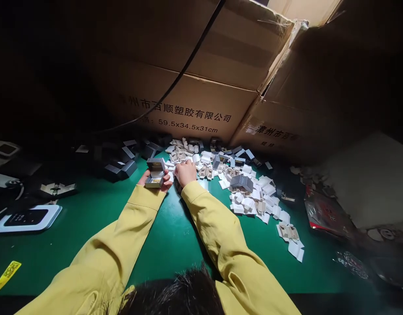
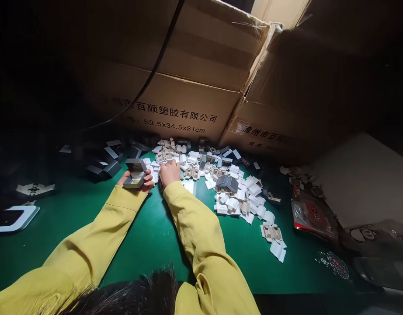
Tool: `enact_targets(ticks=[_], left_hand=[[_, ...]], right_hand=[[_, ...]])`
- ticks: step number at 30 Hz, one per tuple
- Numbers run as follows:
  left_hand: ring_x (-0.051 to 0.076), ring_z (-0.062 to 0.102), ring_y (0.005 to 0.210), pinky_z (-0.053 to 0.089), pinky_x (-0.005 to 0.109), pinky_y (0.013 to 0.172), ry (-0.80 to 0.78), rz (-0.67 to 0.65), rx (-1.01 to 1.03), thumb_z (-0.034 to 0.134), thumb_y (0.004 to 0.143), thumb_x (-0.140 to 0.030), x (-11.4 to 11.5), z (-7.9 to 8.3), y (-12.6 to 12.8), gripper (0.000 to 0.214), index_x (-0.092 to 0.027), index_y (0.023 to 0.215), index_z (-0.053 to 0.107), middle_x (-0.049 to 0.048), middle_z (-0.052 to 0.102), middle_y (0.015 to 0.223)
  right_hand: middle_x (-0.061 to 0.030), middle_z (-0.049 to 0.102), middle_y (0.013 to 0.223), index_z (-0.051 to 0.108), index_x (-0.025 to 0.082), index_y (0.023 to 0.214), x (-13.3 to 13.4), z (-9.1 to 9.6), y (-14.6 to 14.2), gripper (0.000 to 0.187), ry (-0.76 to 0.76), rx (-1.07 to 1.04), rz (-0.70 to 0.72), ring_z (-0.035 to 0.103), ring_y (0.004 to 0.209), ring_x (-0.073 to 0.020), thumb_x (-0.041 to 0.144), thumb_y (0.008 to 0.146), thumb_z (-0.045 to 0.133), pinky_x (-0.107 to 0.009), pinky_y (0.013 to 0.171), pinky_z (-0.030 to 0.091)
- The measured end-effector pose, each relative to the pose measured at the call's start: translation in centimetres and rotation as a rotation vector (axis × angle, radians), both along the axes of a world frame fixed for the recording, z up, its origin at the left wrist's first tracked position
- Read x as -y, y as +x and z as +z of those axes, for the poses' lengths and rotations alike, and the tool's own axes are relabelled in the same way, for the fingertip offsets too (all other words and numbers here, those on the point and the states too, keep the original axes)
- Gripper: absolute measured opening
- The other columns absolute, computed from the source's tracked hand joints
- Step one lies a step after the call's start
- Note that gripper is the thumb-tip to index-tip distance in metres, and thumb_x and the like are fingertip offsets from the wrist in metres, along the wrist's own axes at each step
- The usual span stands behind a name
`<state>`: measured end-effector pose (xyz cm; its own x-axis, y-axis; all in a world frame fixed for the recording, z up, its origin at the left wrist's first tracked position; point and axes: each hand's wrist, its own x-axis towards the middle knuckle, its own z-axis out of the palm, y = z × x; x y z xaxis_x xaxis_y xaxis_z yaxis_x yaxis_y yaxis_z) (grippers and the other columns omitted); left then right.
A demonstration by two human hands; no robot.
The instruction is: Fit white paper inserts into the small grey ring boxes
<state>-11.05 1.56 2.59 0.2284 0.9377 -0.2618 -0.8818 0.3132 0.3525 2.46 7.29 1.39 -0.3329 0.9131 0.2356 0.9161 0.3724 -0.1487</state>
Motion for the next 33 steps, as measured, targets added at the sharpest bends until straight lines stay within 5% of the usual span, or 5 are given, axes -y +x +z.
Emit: enact_targets(ticks=[7, 13, 20, 25, 33], left_hand=[[0.015, 0.054, 0.062, 0.042, 0.027, 0.052, -0.003, -0.093, 0.106, 0.036, 0.092, -0.038, 0.4, -0.3, 0.8, 0.037, -0.016, 0.109, 0.061, 0.008, 0.061, 0.084], [0.019, 0.064, 0.065, 0.048, 0.03, 0.057, -0.084, -0.327, 0.024, 0.038, 0.095, -0.043, 1.3, -1.5, 2.9, 0.039, -0.014, 0.103, 0.062, 0.0096, 0.067, 0.08], [0.036, 0.062, 0.119, 0.042, 0.049, 0.104, -0.085, -0.613, 0.043, 0.048, 0.092, -0.038, 1.5, -2.8, 3.3, 0.045, -0.008, 0.125, 0.056, 0.015, 0.071, 0.121], [0.033, 0.063, 0.12, 0.036, 0.048, 0.113, -0.084, -0.518, 0.013, 0.047, 0.091, -0.031, 1.4, -2.2, 3.3, 0.055, -0.004, 0.138, 0.048, 0.0164, 0.07, 0.122], [0.03, 0.071, 0.103, 0.046, 0.049, 0.105, -0.206, -0.43, -0.082, 0.047, 0.094, -0.033, 1.7, -1.2, 4.0, 0.043, -0.005, 0.124, 0.058, 0.0145, 0.076, 0.101]], right_hand=[[-0.0072, 0.075, 0.099, 0.074, 0.023, 0.091, 0.6, -0.4, 2.2, 0.022, 0.057, -0.033, 0.065, 0.056, 0.104, -0.0265, 0.026, 0.097, 0.053, -0.043, 0.087, 0.041], [-0.0077, 0.075, 0.099, 0.076, 0.024, 0.093, 3.5, -2.3, 7.9, 0.018, 0.361, -0.439, -0.081, 0.062, 0.095, -0.0249, 0.031, 0.094, 0.059, -0.044, 0.089, 0.046], [-0.005, 0.077, 0.084, 0.075, 0.022, 0.094, 8.5, -4.7, 12.6, 0.021, 0.379, -0.717, -0.009, 0.072, 0.071, -0.0193, 0.03, 0.094, 0.056, -0.034, 0.066, 0.06], [-0.0051, 0.078, 0.088, 0.076, 0.022, 0.093, 9.3, -4.4, 11.3, 0.018, 0.276, -0.801, -0.031, 0.073, 0.075, -0.018, 0.03, 0.092, 0.06, -0.028, 0.06, 0.061], [-0.0059, 0.075, 0.085, 0.071, 0.019, 0.089, 10.2, -4.1, 9.6, 0.019, 0.015, -1.081, -0.171, 0.071, 0.075, -0.0181, 0.036, 0.084, 0.067, -0.03, 0.067, 0.059]])
